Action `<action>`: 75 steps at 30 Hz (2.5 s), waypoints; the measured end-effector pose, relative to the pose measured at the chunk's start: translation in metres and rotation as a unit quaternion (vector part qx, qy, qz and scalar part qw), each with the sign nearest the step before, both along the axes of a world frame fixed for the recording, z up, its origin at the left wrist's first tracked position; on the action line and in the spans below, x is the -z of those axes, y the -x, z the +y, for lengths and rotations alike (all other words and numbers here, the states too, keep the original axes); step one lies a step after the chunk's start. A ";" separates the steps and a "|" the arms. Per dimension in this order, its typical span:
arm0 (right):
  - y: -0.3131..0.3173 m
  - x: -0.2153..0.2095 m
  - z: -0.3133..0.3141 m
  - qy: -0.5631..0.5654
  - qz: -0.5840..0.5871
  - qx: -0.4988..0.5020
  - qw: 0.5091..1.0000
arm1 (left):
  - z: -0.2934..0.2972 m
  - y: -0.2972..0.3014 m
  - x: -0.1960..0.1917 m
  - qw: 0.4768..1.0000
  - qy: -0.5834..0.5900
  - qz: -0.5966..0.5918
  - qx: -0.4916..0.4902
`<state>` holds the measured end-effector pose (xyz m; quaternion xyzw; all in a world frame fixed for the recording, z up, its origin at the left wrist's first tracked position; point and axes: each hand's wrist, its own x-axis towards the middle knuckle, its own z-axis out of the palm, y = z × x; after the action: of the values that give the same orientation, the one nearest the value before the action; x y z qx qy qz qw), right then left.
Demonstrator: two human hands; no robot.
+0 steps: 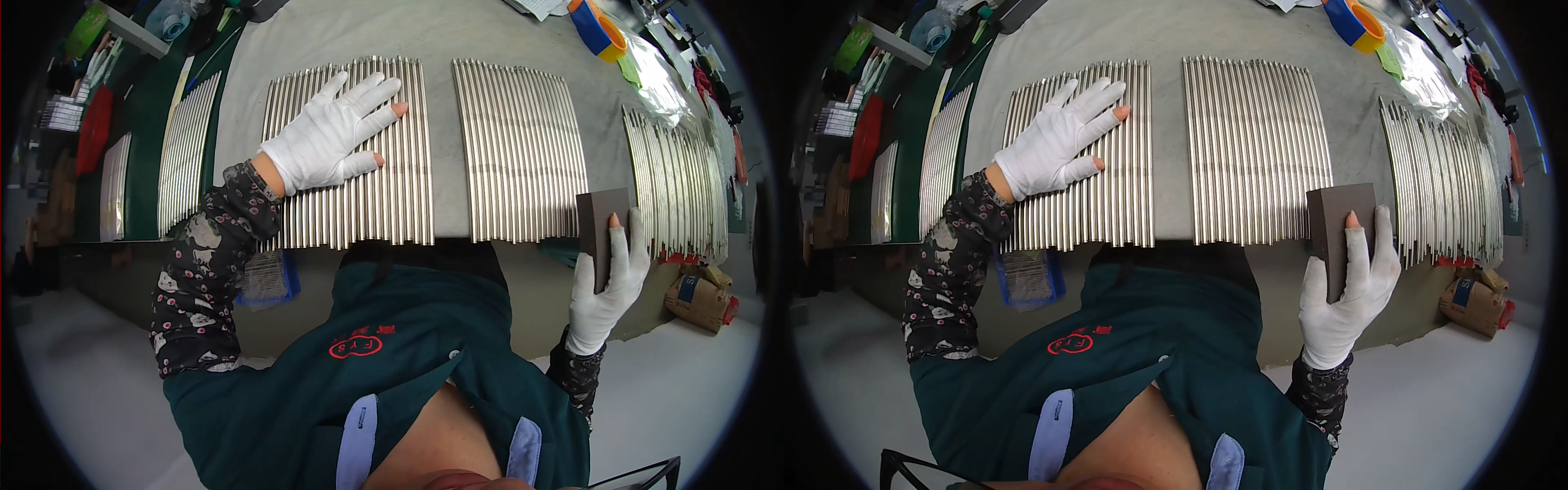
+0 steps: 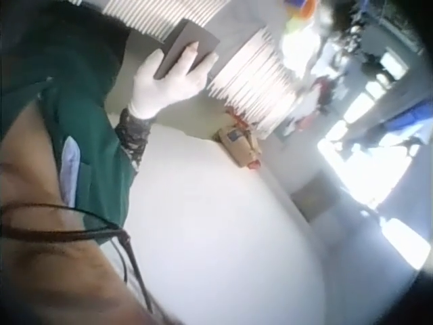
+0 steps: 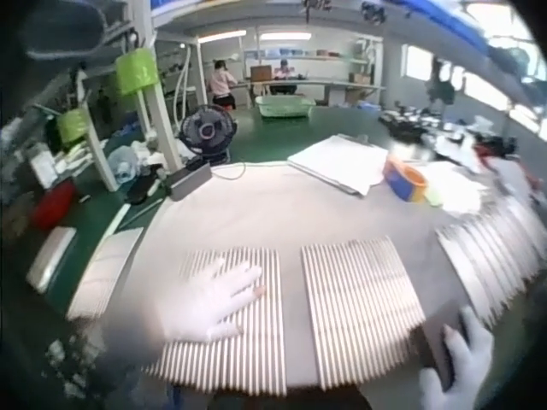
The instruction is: Using a sanding block to smooth and polish a batch of thin metal rods on a workshop table.
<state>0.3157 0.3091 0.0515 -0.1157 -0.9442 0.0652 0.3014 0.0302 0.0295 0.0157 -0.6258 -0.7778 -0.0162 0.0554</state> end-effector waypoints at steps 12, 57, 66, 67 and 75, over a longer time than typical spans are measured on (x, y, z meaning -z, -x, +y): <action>-0.015 0.001 -0.004 0.015 0.014 0.010 1.000 | 0.077 -0.025 0.001 1.000 -0.010 0.011 -0.012; -0.007 0.013 -0.028 0.032 -0.033 -0.056 0.997 | 0.069 0.004 0.000 0.987 -0.079 0.061 -0.123; 0.011 0.008 -0.052 0.006 -0.124 -0.050 0.991 | 0.058 0.003 0.007 0.991 0.000 0.028 -0.129; 0.011 0.005 -0.054 0.012 -0.147 -0.048 0.988 | 0.058 0.002 0.006 0.991 0.005 0.026 -0.132; 0.015 -0.015 -0.090 0.035 -0.162 -0.109 0.980 | 0.054 0.006 0.002 0.989 -0.015 -0.015 -0.145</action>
<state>0.3008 0.2187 0.0666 -0.0310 -0.9846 0.1108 0.1314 0.0243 0.0838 0.0132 -0.5054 -0.8606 -0.0294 0.0550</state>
